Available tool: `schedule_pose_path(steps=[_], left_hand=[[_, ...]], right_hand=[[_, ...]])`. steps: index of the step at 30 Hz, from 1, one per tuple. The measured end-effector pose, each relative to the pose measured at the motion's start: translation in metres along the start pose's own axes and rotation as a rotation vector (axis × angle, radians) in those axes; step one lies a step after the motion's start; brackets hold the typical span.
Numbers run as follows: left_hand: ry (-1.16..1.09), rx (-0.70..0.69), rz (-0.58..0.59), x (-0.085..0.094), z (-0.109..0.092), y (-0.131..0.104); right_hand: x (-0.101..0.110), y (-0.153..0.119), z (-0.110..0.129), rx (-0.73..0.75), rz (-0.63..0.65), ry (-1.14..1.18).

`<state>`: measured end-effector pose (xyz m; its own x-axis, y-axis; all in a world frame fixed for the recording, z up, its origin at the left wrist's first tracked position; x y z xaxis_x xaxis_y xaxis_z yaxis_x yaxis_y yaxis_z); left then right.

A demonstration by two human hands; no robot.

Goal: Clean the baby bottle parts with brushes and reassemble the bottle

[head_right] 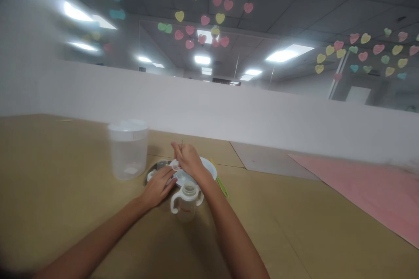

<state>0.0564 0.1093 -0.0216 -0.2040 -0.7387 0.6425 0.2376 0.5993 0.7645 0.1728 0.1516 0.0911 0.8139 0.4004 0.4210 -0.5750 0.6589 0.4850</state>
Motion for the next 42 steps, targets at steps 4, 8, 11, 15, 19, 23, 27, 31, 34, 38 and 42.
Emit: schedule_pose_path(steps=[4, 8, 11, 15, 19, 23, 27, 31, 34, 38, 42], left_hand=[[0.002, 0.001, 0.001, 0.002, -0.001, 0.000], [0.003, -0.004, 0.005, 0.002, -0.003, -0.001], [0.006, -0.007, 0.004, 0.000, -0.003, -0.002], [-0.005, -0.011, 0.021, -0.003, -0.003, -0.003], [-0.045, 0.015, 0.022, -0.001, -0.004, -0.001], [-0.142, 0.092, 0.002, 0.002, -0.004, -0.001], [-0.258, 0.260, -0.036, -0.002, 0.000, -0.002], [-0.362, 0.382, -0.040, -0.007, 0.006, -0.002], [-0.444, 0.393, -0.011, -0.008, 0.008, 0.000], [-0.412, 0.288, 0.018, -0.010, 0.007, 0.000], [-0.402, 0.235, 0.018, -0.012, 0.005, 0.000]], right_hand=[[-0.001, 0.000, 0.001, 0.019, 0.014, -0.061], [-0.002, -0.001, -0.002, 0.073, 0.087, -0.113], [-0.003, 0.000, -0.008, 0.072, 0.139, -0.129], [-0.002, 0.001, -0.011, 0.033, 0.153, -0.148], [0.003, 0.002, 0.002, 0.142, 0.033, -0.178], [0.006, -0.001, 0.015, 0.148, -0.050, -0.065], [0.005, -0.005, 0.020, 0.080, -0.044, 0.017], [0.002, -0.009, 0.026, 0.095, -0.025, 0.008], [-0.002, -0.012, 0.031, 0.102, 0.003, 0.015], [-0.009, -0.014, 0.033, 0.112, 0.048, -0.036], [-0.012, -0.014, 0.033, 0.143, 0.058, -0.161]])
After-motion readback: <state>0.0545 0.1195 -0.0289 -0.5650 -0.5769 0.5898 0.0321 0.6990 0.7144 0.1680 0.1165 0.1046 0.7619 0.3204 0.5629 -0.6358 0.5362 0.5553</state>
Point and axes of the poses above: each hand's wrist, its own y-axis towards the middle knuckle, its own x-axis out of the back of the hand, z = x × y, the point moved 2 cm from there along y, towards the middle knuckle, and after that the axes turned 15 degrees about y, right-handed, at the moved point
